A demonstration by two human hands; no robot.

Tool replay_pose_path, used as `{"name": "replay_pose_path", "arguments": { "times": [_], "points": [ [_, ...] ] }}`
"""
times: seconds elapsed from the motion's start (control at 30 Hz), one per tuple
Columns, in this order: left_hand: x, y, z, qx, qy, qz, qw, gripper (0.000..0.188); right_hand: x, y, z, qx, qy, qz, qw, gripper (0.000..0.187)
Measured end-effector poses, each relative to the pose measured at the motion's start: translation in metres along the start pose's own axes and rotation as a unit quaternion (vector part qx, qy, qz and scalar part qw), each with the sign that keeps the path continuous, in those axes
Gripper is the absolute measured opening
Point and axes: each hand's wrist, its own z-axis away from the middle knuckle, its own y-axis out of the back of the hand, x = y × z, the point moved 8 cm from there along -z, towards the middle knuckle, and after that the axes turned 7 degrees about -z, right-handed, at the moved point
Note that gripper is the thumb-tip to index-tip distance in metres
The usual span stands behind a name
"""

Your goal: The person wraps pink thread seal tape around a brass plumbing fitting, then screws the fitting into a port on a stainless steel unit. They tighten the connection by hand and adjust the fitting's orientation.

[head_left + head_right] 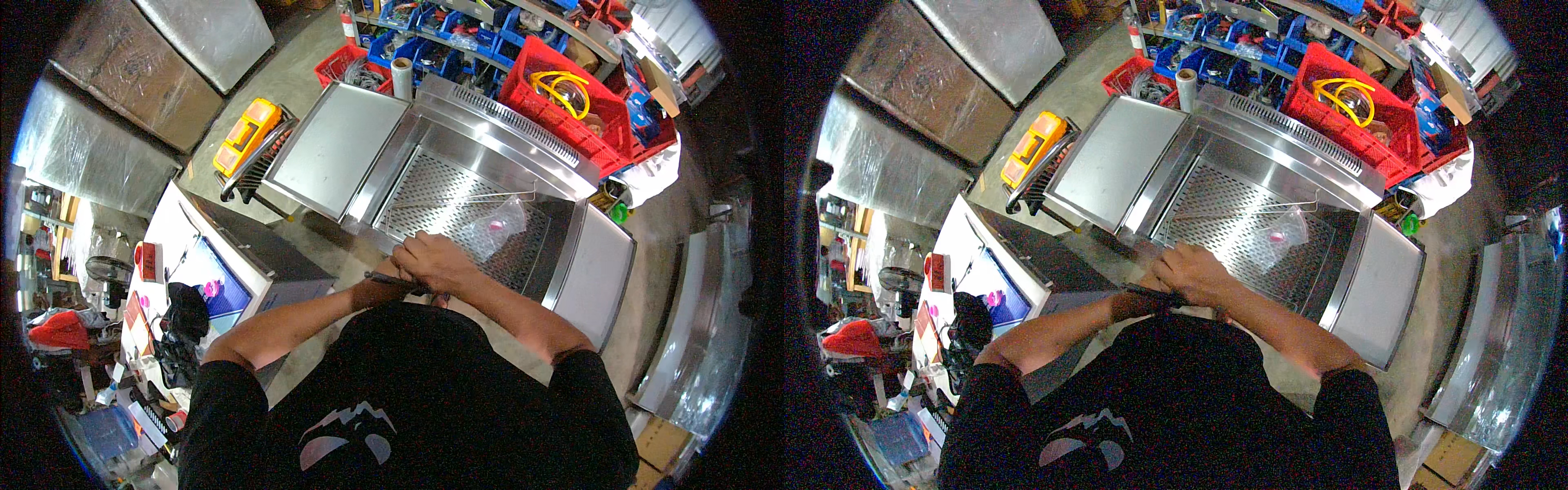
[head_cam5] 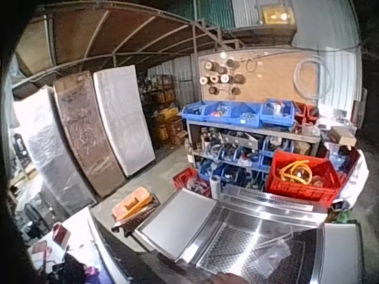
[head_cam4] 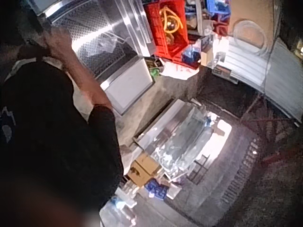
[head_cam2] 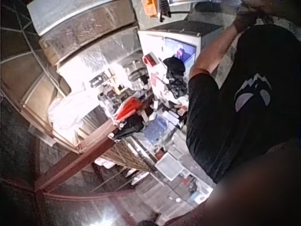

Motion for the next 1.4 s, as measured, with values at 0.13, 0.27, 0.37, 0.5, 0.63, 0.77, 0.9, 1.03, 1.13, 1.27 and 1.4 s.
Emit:
{"name": "replay_pose_path", "arguments": {
  "times": [0.13, 0.27, 0.37, 0.5, 0.63, 0.77, 0.9, 1.03, 1.13, 1.27, 1.4],
  "points": [
    [-0.017, -0.052, 0.007, 0.033, -0.013, -0.243, 0.969, 0.018, -0.004, -0.021, 0.000, 0.004, -0.024, 0.000, 1.000, 0.019],
    [-0.037, -0.097, 0.011, -0.035, 0.050, -0.407, 0.911, 0.019, -0.011, -0.034, 0.001, 0.005, -0.024, -0.036, 0.999, 0.021],
    [-0.034, -0.101, 0.019, 0.061, 0.032, -0.249, 0.966, 0.019, -0.013, -0.039, -0.001, 0.016, -0.035, -0.028, 0.999, 0.021],
    [-0.052, -0.136, 0.033, -0.016, 0.056, -0.501, 0.864, 0.017, -0.018, -0.039, -0.003, 0.034, -0.055, -0.010, 0.998, 0.019],
    [-0.064, -0.128, 0.046, 0.034, 0.026, -0.095, 0.995, 0.017, -0.011, -0.047, -0.003, 0.002, -0.136, -0.027, 0.990, 0.018],
    [-0.049, -0.064, 0.053, 0.122, 0.023, 0.288, 0.950, 0.026, 0.009, -0.059, 0.000, -0.072, -0.185, -0.044, 0.979, 0.029],
    [-0.035, -0.045, 0.030, -0.041, 0.190, 0.523, 0.830, 0.044, 0.028, -0.046, 0.002, -0.043, -0.239, -0.093, 0.966, 0.040],
    [-0.031, -0.024, 0.025, -0.098, 0.263, 0.492, 0.824, 0.047, 0.035, -0.017, 0.007, -0.006, -0.315, -0.152, 0.937, 0.049],
    [-0.020, 0.011, 0.024, -0.033, 0.239, 0.420, 0.875, 0.047, 0.034, 0.011, 0.007, 0.036, -0.356, -0.162, 0.920, 0.053],
    [0.014, 0.076, 0.036, 0.075, 0.182, 0.212, 0.957, 0.049, 0.026, 0.035, 0.002, 0.099, -0.344, -0.255, 0.898, 0.054],
    [0.047, 0.116, 0.054, 0.168, 0.152, 0.186, 0.956, 0.053, 0.027, 0.045, 0.005, 0.127, -0.336, -0.320, 0.877, 0.051]
  ]
}}
